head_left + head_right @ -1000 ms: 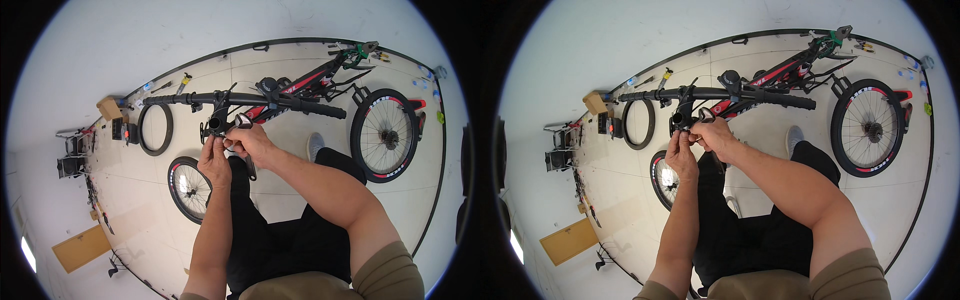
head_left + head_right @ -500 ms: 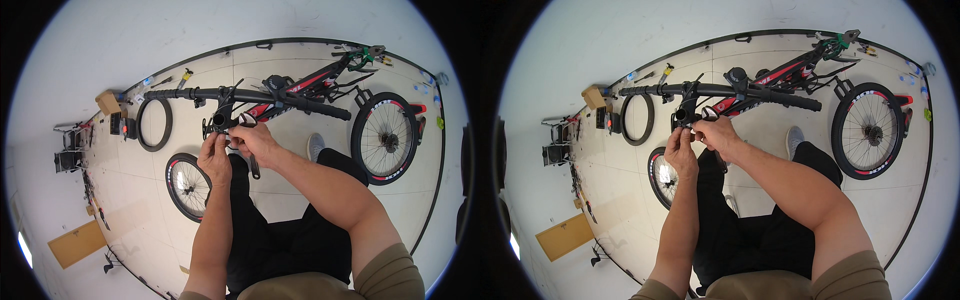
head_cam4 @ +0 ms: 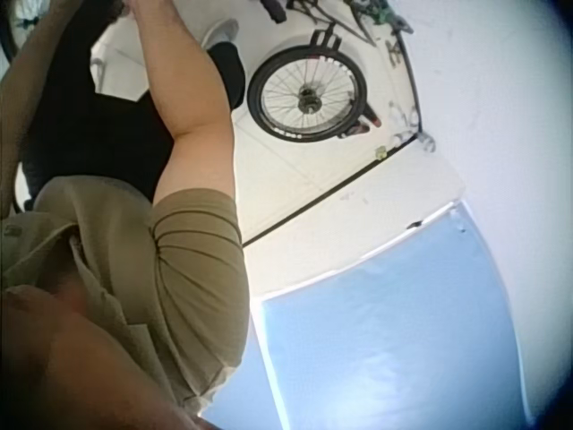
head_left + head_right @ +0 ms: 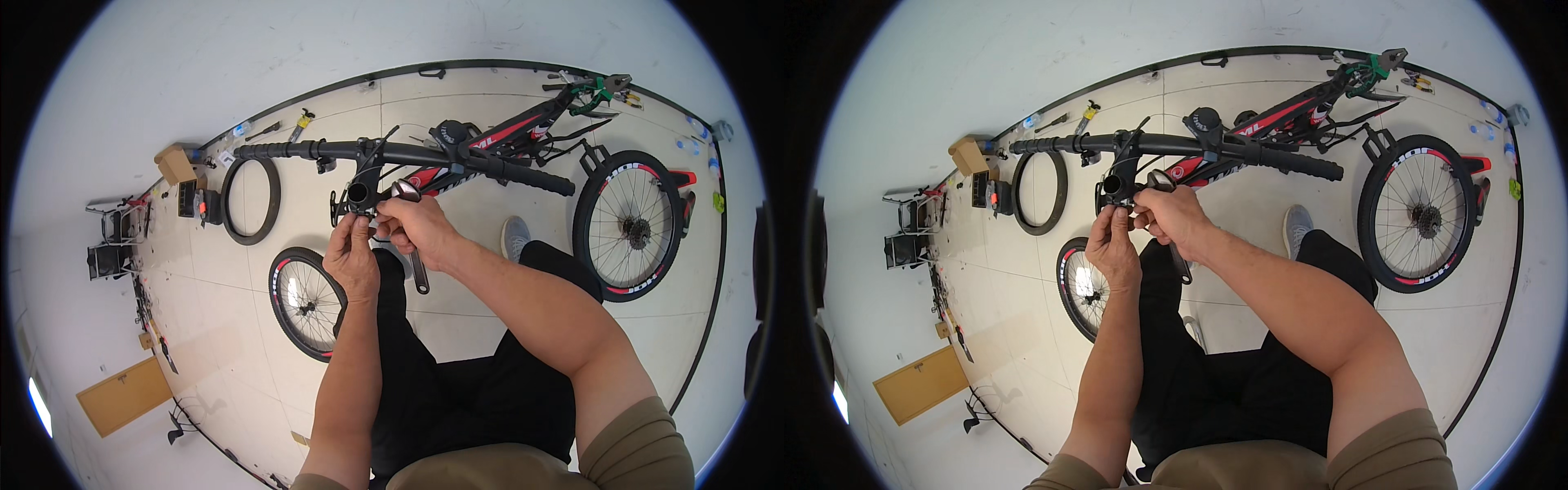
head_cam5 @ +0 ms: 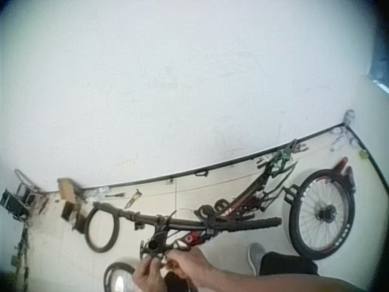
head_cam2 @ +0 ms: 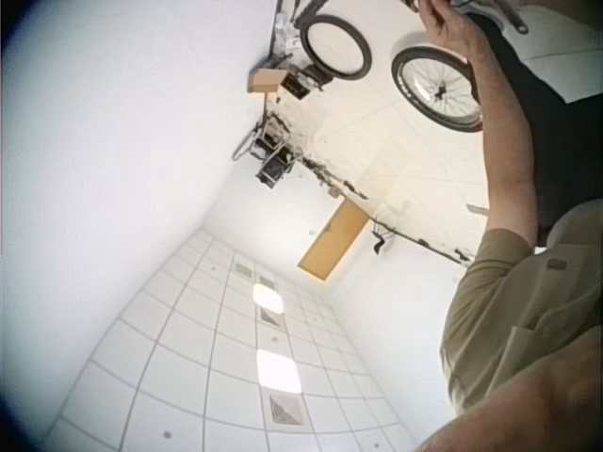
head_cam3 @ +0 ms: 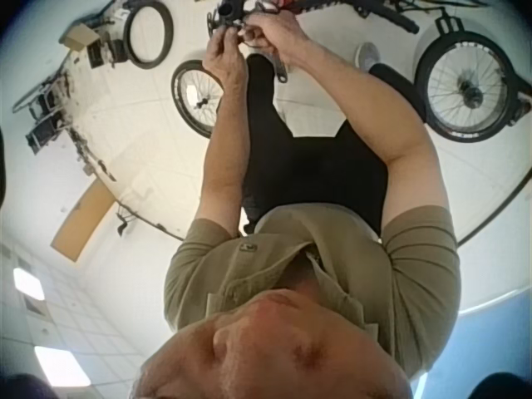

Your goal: The person works on the handlebar area of a bicycle, using a wrench to tighten a bolt and pliers to adjust a cable or clamp. The bicycle is upside down on the floor with wheels removed and placed nearby.

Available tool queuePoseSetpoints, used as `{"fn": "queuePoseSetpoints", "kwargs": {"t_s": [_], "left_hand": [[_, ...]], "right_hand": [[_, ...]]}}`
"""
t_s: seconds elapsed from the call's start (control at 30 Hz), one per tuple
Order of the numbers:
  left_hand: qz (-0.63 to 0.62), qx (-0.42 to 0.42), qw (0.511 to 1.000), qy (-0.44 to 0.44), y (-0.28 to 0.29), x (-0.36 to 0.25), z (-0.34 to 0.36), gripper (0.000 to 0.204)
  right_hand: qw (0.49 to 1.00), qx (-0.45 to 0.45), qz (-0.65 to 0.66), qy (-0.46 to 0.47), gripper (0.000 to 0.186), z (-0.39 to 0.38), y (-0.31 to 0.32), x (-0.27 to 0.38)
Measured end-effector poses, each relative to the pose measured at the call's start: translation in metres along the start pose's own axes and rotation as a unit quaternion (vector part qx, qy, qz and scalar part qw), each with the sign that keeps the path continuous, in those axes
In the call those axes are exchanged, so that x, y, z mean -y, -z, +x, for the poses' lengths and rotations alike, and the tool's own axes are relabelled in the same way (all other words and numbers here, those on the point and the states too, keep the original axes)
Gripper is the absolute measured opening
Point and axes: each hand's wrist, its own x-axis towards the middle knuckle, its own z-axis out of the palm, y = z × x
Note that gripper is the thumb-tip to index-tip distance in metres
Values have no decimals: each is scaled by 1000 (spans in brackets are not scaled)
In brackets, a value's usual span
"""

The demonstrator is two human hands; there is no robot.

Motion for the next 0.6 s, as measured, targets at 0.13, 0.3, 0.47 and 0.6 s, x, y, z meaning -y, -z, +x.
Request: {"fn": "queuePoseSetpoints", "kwargs": {"t_s": [0.13, 0.3, 0.47, 0.6], "left_hand": [[-1, 6, 1000, -4, 2, 2, 0, 23], [-16, 8, 1000, 4, 2, 5, 0, 24], [-39, 8, 999, 0, -1, 3, 0, 23], [2, 22, 1000, -11, -2, 2, -5, 27]], "right_hand": [[999, 5, -31, 17, 10, -1, -3, -1], [998, 21, -36, 51, 9, 7, 2, -5], [999, 15, 3, 43, 9, 9, 2, -7], [1000, 14, -1, 21, 11, 7, 5, -4]]}}
